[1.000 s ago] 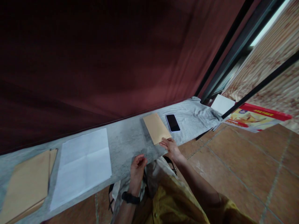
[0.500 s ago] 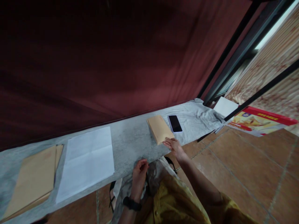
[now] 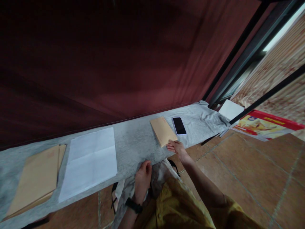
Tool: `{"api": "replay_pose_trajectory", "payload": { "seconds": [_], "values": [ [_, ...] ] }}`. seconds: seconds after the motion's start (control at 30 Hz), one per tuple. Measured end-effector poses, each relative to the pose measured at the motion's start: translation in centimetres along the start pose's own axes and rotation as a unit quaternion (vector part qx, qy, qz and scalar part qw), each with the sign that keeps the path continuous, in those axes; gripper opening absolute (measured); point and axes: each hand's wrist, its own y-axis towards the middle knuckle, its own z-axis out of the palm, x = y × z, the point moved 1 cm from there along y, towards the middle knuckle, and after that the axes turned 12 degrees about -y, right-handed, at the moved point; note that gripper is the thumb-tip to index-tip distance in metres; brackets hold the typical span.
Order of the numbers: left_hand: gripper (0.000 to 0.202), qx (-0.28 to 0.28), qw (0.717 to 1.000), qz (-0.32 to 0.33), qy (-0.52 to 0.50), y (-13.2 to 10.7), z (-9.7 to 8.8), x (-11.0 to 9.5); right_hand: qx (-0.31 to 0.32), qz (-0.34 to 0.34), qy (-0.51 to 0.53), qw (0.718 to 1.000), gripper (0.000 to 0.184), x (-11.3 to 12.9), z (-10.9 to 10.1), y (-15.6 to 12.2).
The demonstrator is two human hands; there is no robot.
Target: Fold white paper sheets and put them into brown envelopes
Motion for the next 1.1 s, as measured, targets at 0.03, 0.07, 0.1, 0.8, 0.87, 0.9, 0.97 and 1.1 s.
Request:
{"api": "replay_pose_trajectory", "payload": {
  "seconds": [0.03, 0.07, 0.1, 0.8, 0.87, 0.9, 0.97, 1.1],
  "values": [
    [0.012, 0.005, 1.000, 0.012, 0.021, 0.1, 0.1, -0.4, 0.003, 0.002, -0.003, 1.000, 0.022, 0.0, 0.0, -0.1],
    [0.013, 0.012, 0.999, 0.023, 0.045, 0.2, 0.2, -0.7, 0.006, 0.005, -0.006, 1.000, 0.023, 0.0, 0.1, -0.2],
    [0.016, 0.021, 0.997, 0.033, 0.072, 0.2, 0.4, -0.9, 0.007, 0.007, -0.008, 1.000, 0.023, 0.0, 0.1, -0.2],
    [0.062, 0.175, 0.883, 0.259, 0.351, 3.9, 7.5, -2.9, 0.028, 0.028, -0.003, 0.999, 0.031, -0.3, 0.2, -0.3],
    [0.064, 0.174, 0.881, 0.258, 0.357, 4.3, 7.9, -2.7, 0.028, 0.030, -0.006, 0.999, 0.031, -0.3, 0.2, -0.2],
    [0.065, 0.173, 0.880, 0.258, 0.360, 4.4, 8.0, -2.5, 0.029, 0.030, -0.008, 0.999, 0.031, -0.3, 0.2, -0.2],
    [0.066, 0.172, 0.876, 0.259, 0.370, 4.6, 8.1, -2.3, 0.030, 0.031, -0.014, 0.999, 0.032, -0.4, 0.1, -0.1],
    [0.065, 0.167, 0.862, 0.262, 0.400, 4.7, 8.1, -1.8, 0.043, 0.030, -0.031, 0.998, 0.032, -0.4, 0.0, 0.0]
  ]
}}
